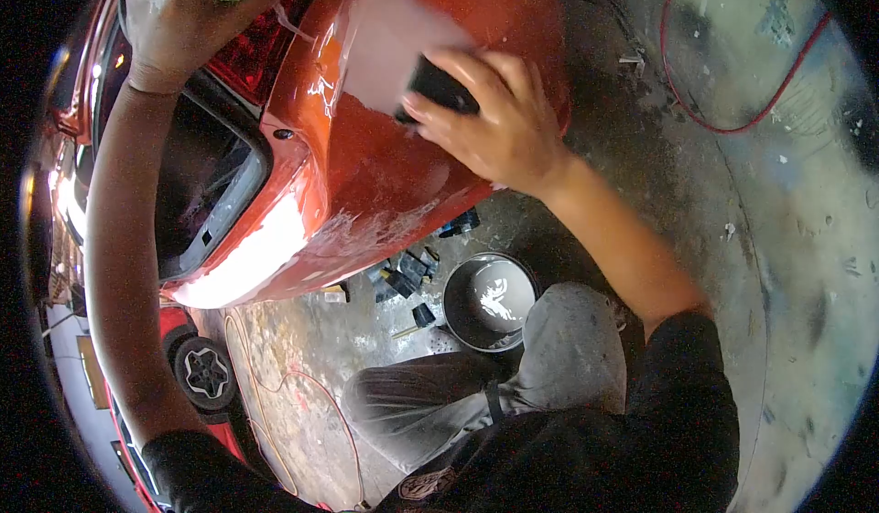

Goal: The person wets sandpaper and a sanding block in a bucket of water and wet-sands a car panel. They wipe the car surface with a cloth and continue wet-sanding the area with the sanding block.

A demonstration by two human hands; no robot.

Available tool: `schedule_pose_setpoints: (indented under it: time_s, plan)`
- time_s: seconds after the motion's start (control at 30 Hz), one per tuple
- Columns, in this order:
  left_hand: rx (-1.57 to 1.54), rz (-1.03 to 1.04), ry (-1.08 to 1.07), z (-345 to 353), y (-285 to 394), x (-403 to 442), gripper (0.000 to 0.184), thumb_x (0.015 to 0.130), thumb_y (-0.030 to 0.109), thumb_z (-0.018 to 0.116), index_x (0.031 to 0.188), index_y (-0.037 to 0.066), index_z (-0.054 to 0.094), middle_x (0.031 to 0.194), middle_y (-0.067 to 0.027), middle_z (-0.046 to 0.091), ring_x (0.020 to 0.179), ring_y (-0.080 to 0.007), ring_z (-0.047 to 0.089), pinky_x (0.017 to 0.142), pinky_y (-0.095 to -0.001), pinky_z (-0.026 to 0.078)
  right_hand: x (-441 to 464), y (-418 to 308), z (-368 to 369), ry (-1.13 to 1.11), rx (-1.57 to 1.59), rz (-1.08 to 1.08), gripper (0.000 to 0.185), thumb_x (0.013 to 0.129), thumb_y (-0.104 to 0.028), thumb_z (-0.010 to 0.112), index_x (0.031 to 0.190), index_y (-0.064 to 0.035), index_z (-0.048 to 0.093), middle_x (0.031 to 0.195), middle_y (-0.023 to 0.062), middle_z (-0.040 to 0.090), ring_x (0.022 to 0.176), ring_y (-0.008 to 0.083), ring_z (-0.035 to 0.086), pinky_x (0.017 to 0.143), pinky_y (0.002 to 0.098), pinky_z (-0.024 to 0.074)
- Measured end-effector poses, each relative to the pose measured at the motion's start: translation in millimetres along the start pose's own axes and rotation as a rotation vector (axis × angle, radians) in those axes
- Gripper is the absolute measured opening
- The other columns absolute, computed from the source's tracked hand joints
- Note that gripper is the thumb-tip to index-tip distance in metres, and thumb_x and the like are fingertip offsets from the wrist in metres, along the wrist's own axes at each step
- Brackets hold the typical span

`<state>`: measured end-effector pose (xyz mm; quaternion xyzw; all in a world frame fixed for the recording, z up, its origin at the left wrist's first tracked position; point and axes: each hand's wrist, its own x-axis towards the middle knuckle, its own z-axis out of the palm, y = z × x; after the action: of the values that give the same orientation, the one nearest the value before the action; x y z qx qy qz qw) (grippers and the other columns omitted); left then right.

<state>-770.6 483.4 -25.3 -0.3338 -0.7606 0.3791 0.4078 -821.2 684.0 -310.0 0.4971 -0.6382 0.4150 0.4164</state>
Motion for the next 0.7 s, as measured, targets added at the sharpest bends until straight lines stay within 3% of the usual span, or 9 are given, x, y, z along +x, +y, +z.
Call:
schedule_pose_setpoints:
  time_s: [0.17, 0.27, 0.33, 0.4, 0.47, 0.57, 0.7]
  plan:
    - [0.148, 0.124, -0.003, 3.8, -13.7, -3.6, 0.039, 0.074, 0.029, 0.085, 0.102, 0.010, 0.067, 0.111, -0.0112, 0.071, 0.107, -0.0305, 0.070, 0.095, -0.0437, 0.054, 92.8, -2.9, 16.8, 0.109, -0.008, -0.001, 0.041, 0.083, -0.031, 0.082, 0.123, -0.0269, 0.074, 0.140, 0.0098, 0.059, 0.120, 0.0329, 0.052, 0.100, 0.0438, 0.0467]
    - [-0.025, 0.107, -0.016, -5.8, -5.4, 4.3, 0.043, 0.076, 0.033, 0.084, 0.107, 0.009, 0.067, 0.115, -0.0130, 0.071, 0.109, -0.0314, 0.070, 0.099, -0.0455, 0.053, 52.4, -4.6, 9.8, 0.084, 0.002, 0.025, 0.044, 0.083, -0.032, 0.082, 0.125, -0.0254, 0.074, 0.141, 0.0125, 0.058, 0.118, 0.0332, 0.054, 0.099, 0.0439, 0.0469]
    - [0.040, 0.117, 0.057, 1.1, -9.6, -1.9, 0.045, 0.076, 0.034, 0.084, 0.109, 0.008, 0.067, 0.114, -0.0136, 0.071, 0.109, -0.0317, 0.069, 0.099, -0.0462, 0.052, -2.6, -7.3, 3.3, 0.017, 0.003, 0.046, 0.046, 0.082, -0.033, 0.082, 0.127, -0.0249, 0.074, 0.142, 0.0136, 0.058, 0.117, 0.0332, 0.055, 0.099, 0.0436, 0.0468]
    - [0.215, 0.173, 0.228, 28.9, -33.6, -17.9, 0.045, 0.077, 0.034, 0.084, 0.109, 0.008, 0.067, 0.110, -0.0137, 0.071, 0.108, -0.0318, 0.069, 0.098, -0.0464, 0.052, 4.0, -2.3, 5.3, 0.030, 0.039, -0.014, 0.049, 0.081, -0.032, 0.082, 0.129, -0.0240, 0.073, 0.143, 0.0137, 0.057, 0.117, 0.0334, 0.056, 0.099, 0.0433, 0.0464]
    - [0.212, 0.170, 0.228, 30.1, -29.5, -18.7, 0.043, 0.077, 0.033, 0.084, 0.108, 0.008, 0.067, 0.106, -0.0134, 0.070, 0.106, -0.0317, 0.069, 0.096, -0.0460, 0.053, 57.8, -2.0, 9.7, 0.086, 0.014, -0.043, 0.047, 0.081, -0.031, 0.082, 0.127, -0.0229, 0.073, 0.140, 0.0134, 0.059, 0.118, 0.0335, 0.056, 0.100, 0.0431, 0.0459]
    - [0.025, 0.085, 0.093, 2.1, -4.0, 0.1, 0.038, 0.077, 0.031, 0.084, 0.102, 0.008, 0.066, 0.101, -0.0118, 0.068, 0.100, -0.0309, 0.069, 0.091, -0.0445, 0.053, 85.1, -5.1, 17.6, 0.125, 0.046, -0.007, 0.046, 0.084, -0.026, 0.080, 0.129, -0.0215, 0.073, 0.138, 0.0128, 0.061, 0.119, 0.0304, 0.058, 0.098, 0.0419, 0.0433]
    - [-0.039, 0.020, -0.032, -6.3, -1.2, 4.2, 0.038, 0.076, 0.031, 0.085, 0.099, 0.009, 0.066, 0.098, -0.0106, 0.067, 0.095, -0.0298, 0.069, 0.087, -0.0431, 0.053, 19.0, -16.4, 7.6, 0.054, 0.020, 0.031, 0.042, 0.084, -0.028, 0.082, 0.125, -0.0234, 0.074, 0.134, 0.0109, 0.062, 0.114, 0.0299, 0.056, 0.098, 0.0414, 0.0452]
